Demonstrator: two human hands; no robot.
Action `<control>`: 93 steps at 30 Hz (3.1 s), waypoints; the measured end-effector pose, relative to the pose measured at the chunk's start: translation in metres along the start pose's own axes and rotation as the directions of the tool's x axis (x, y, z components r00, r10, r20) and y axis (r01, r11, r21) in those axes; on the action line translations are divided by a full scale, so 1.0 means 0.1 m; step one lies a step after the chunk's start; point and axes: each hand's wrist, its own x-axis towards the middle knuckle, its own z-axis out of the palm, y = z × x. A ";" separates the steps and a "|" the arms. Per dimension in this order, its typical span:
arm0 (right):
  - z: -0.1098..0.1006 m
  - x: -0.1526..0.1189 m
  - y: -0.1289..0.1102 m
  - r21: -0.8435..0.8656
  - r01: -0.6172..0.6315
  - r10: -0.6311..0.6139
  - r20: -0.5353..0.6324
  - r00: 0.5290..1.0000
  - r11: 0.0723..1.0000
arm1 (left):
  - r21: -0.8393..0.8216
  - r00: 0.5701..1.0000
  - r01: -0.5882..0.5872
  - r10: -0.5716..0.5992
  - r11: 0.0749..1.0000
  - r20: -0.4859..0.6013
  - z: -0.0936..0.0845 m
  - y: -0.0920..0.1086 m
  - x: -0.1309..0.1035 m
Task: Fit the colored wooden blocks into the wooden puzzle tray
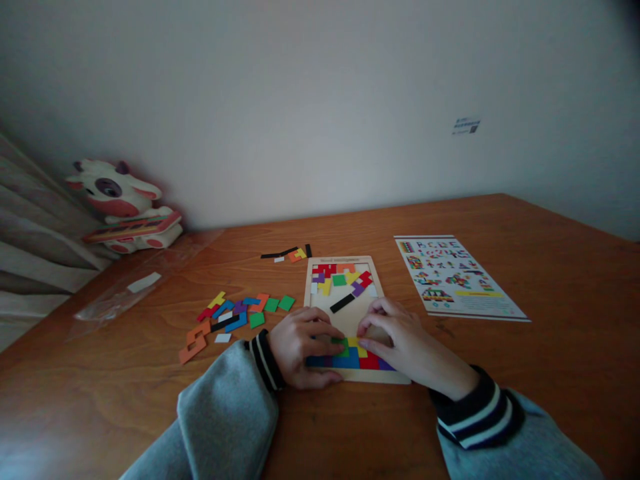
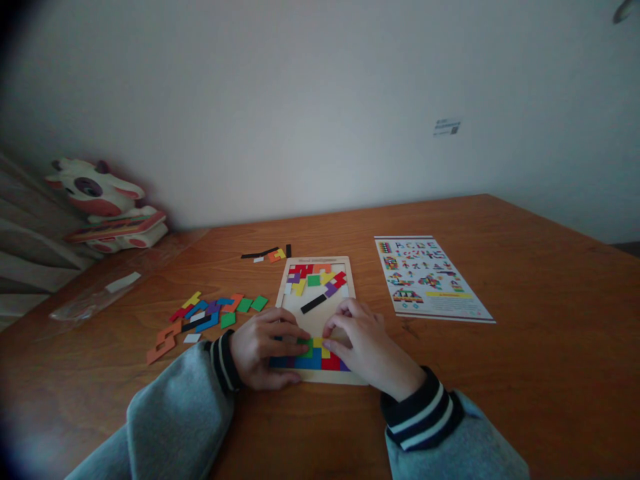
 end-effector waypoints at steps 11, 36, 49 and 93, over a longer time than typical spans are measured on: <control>0.04 -0.01 0.02 -0.059 0.064 -0.068 -0.081 0.994 0.996 | -0.048 0.993 0.103 -0.106 0.994 -0.059 -0.05 -0.05 -0.03; -0.11 0.70 0.20 -0.119 0.297 -0.310 -0.103 0.945 0.947 | 0.178 0.865 0.502 -0.496 0.847 -0.079 0.00 -0.14 -0.09; 0.12 0.66 0.35 -0.202 0.225 -0.273 -0.256 0.927 0.953 | 0.159 0.905 0.425 -0.424 0.891 -0.042 -0.05 -0.10 -0.06; 0.07 0.56 0.24 -0.255 0.326 -0.350 -0.056 0.935 0.910 | 0.210 0.847 0.513 -0.530 0.832 0.032 -0.01 -0.08 -0.02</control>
